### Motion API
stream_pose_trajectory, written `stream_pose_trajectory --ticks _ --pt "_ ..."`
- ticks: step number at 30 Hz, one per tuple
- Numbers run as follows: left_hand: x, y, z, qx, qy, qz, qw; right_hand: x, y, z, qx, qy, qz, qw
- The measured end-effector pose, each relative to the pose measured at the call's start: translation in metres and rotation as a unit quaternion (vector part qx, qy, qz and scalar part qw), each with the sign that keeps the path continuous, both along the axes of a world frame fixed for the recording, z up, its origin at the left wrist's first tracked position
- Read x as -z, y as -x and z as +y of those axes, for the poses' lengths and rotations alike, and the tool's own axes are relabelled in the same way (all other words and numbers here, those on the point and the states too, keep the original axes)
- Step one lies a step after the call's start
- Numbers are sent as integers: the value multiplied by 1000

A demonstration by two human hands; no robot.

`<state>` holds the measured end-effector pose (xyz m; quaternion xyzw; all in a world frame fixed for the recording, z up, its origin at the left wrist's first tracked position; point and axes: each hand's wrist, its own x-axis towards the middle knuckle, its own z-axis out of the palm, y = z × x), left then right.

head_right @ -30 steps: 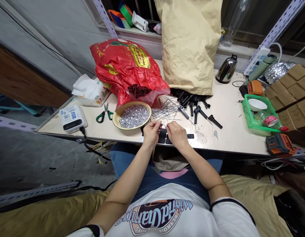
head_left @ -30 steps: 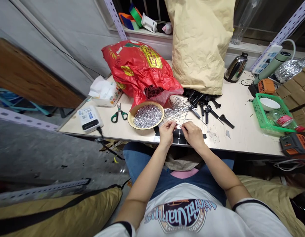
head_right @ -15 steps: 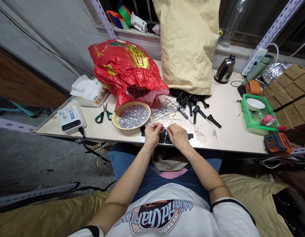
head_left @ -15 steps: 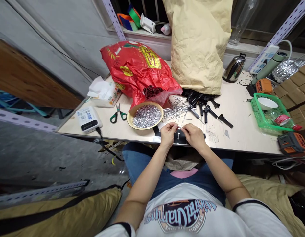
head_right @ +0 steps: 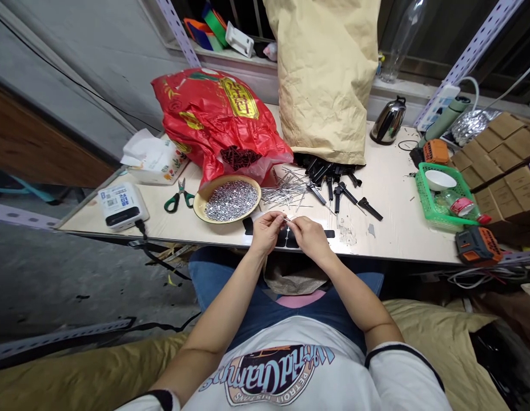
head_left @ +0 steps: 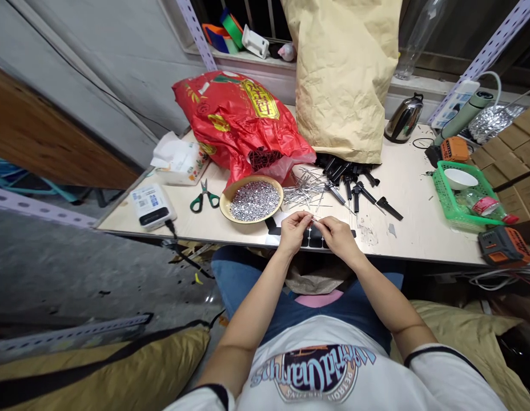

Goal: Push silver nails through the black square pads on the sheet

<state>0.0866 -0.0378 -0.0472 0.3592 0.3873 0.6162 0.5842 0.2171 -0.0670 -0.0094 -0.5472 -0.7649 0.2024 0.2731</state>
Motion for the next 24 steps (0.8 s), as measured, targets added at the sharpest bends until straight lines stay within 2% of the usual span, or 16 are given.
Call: stream_pose_trajectory --ticks 3,5,8,10,13,16,18,21,24 --pt "1 -4 -2 -6 5 23 1000 0 -8 -9 -37 -10 45 998" --pt "2 -7 -4 20 9 48 999 3 -15 -17 -44 -13 66 997" --pt "3 -10 -8 83 3 84 993 10 -25 -26 -9 -36 57 998" --pt "4 -9 -10 88 -2 104 991 15 -30 -30 29 -50 23 998" --pt "3 4 -12 10 -3 137 990 17 -33 -36 93 -19 -83 992" --pt "0 20 -19 -75 -18 167 983 13 -21 -46 136 55 -206 968" --pt "-3 28 -26 -98 -32 186 977 9 -8 -52 103 89 -251 958" --pt "-7 35 -39 -117 -50 213 969 3 8 -54 49 95 -264 959" --pt "-11 39 -47 -150 -62 232 959 -2 13 -44 101 103 -287 947"
